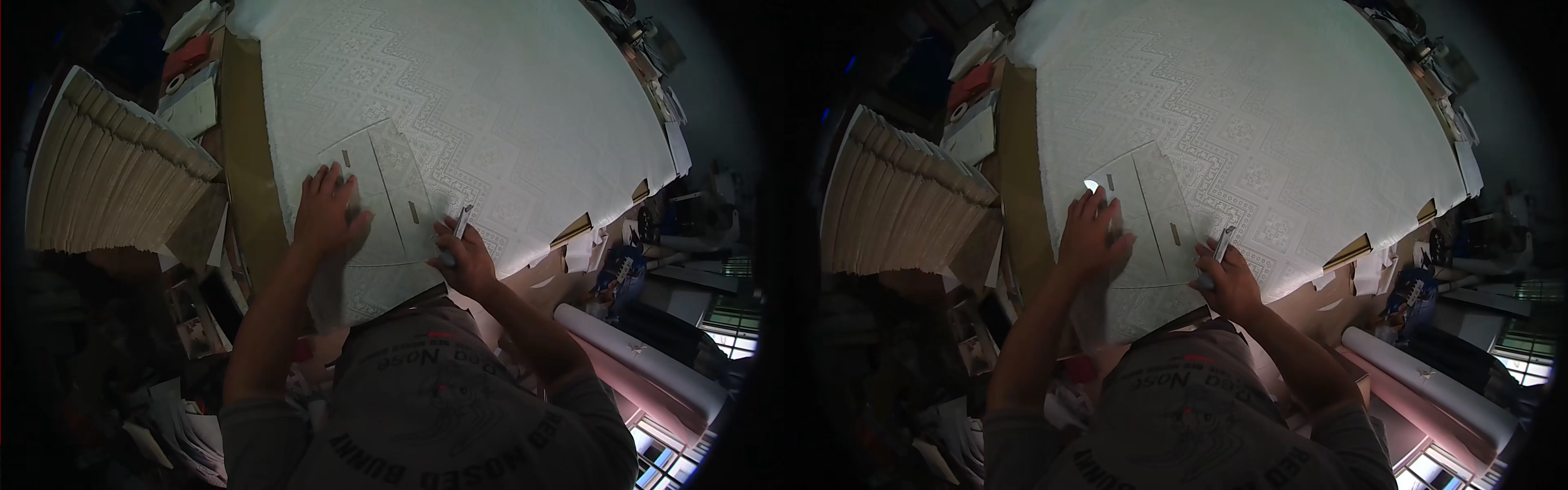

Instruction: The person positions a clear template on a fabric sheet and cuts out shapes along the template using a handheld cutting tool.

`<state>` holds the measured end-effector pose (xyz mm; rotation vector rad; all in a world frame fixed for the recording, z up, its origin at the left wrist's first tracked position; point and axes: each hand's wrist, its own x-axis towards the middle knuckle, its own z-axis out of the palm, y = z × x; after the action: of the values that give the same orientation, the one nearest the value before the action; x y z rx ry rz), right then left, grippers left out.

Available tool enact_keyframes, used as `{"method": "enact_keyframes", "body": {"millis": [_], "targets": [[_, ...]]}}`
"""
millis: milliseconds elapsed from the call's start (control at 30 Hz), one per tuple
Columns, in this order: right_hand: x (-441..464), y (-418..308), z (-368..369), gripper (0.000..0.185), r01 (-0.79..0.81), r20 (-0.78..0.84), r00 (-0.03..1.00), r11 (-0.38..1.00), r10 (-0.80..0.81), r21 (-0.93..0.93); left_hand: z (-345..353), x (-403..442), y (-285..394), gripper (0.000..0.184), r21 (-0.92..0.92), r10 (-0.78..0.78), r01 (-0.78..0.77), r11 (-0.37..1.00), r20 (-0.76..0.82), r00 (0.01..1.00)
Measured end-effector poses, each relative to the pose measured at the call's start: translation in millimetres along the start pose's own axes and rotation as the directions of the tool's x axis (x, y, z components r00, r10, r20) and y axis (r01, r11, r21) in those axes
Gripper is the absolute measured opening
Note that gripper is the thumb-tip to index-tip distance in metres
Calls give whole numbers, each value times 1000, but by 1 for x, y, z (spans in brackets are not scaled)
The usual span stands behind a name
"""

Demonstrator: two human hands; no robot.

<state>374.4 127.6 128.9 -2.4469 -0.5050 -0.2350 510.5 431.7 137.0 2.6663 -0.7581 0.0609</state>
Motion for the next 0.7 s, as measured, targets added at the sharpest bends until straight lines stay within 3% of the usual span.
{"method": "enact_keyframes", "body": {"millis": [67,167,233,267,333,367,433,700], "targets": [[0,0,0,49,0,-3,1000,1000,0,4,1,11,5,75,41,-30,28,999,37,999],[2,-2,-1,50,1,0,1000,1000,-1,-17,3,28,16,66,41,56,-59,997,74,996],[3,-4,-3,50,-12,15,1000,1000,12,-21,0,38,32,82,-27,-103,115,993,283,954],[2,-4,-3,50,-13,12,1000,1000,13,-28,-8,39,44,82,-31,-97,110,994,279,955],[1,-2,-1,51,-1,10,1000,999,1,-34,-25,38,67,109,109,-27,-5,994,286,958],[1,0,0,51,-4,5,1000,999,5,-44,-29,43,72,109,104,-16,-14,994,281,960],[1,-1,1,52,4,8,1000,999,-4,-48,-33,50,78,131,168,-83,12,986,422,903],[3,-7,-4,53,-32,64,997,996,38,-87,-28,70,84,141,167,-127,50,985,494,860]]}}
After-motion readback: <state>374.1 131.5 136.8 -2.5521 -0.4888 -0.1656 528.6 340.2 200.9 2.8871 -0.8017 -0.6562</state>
